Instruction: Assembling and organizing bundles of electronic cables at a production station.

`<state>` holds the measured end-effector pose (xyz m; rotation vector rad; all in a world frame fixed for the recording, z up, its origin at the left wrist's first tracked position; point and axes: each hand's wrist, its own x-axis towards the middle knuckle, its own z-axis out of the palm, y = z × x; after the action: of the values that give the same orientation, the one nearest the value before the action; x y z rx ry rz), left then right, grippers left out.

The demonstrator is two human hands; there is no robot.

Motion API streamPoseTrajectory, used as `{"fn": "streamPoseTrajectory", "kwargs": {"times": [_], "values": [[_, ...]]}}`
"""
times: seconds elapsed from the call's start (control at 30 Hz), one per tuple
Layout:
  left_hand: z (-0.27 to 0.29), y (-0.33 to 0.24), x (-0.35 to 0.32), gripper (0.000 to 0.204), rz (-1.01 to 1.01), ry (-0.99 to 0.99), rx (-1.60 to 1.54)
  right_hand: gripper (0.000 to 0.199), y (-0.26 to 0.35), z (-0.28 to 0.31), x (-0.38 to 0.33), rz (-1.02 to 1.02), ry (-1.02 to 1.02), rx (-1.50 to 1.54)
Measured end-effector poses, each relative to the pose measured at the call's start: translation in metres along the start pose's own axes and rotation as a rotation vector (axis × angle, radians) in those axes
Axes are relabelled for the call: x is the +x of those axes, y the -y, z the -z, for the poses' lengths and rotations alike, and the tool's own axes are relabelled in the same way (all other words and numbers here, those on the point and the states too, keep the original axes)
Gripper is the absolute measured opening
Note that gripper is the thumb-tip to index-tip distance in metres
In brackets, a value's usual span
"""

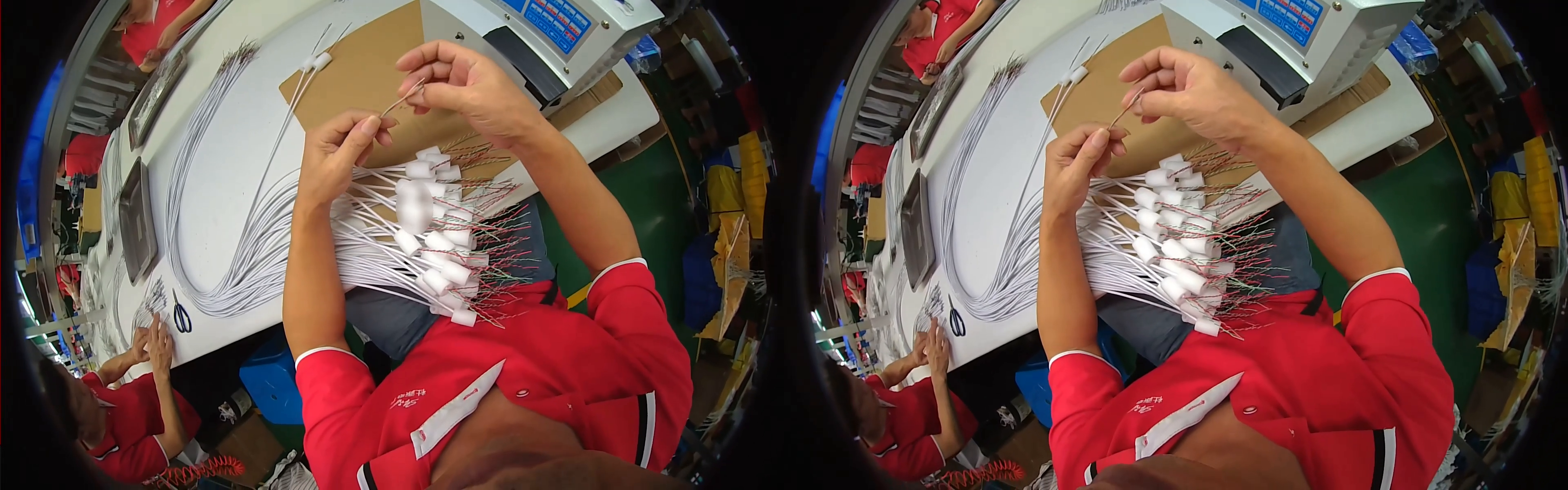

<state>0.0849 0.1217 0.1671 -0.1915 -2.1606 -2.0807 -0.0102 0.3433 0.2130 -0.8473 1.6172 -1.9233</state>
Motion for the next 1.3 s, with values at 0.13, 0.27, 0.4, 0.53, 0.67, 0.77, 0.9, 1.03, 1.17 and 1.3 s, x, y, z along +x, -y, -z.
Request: {"fn": "streamPoseTrajectory", "kwargs": {"times": [0.13,0.27,0.4,0.53,0.67,0.77,0.9,1.03,1.17,1.3], "values": [[-0.002,0.000,-0.002,0.028,0.017,-0.016,-0.015,0.038,-0.003,-0.002,-0.002,0.040,-0.071,0.039],[-0.002,0.000,-0.002,0.028,0.047,-0.009,-0.035,0.040,-0.008,-0.002,0.001,0.113,-0.011,0.010],[-0.002,-0.001,-0.001,0.028,0.066,0.007,-0.052,0.042,-0.010,-0.003,0.003,0.144,-0.012,-0.063],[-0.006,-0.001,-0.001,0.028,0.055,-0.030,-0.008,0.042,-0.016,-0.004,0.003,0.197,-0.022,-0.074],[-0.011,-0.001,-0.001,0.029,0.047,-0.088,0.052,0.040,-0.015,-0.008,0.001,0.181,-0.055,-0.123],[-0.012,-0.001,0.000,0.029,0.046,-0.110,0.067,0.039,-0.014,-0.009,0.002,0.157,-0.105,-0.136],[-0.011,-0.001,-0.001,0.030,0.047,-0.110,0.037,0.038,-0.017,-0.010,0.003,0.138,-0.152,-0.122],[-0.007,-0.002,-0.001,0.030,0.054,-0.075,-0.040,0.038,-0.018,-0.012,0.005,0.132,-0.167,-0.088],[-0.004,-0.003,-0.001,0.031,0.061,-0.034,-0.084,0.038,-0.017,-0.012,0.006,0.132,-0.158,-0.058],[-0.009,-0.003,-0.001,0.030,0.056,-0.066,-0.056,0.039,-0.025,-0.014,0.008,0.108,-0.122,-0.060]]}}
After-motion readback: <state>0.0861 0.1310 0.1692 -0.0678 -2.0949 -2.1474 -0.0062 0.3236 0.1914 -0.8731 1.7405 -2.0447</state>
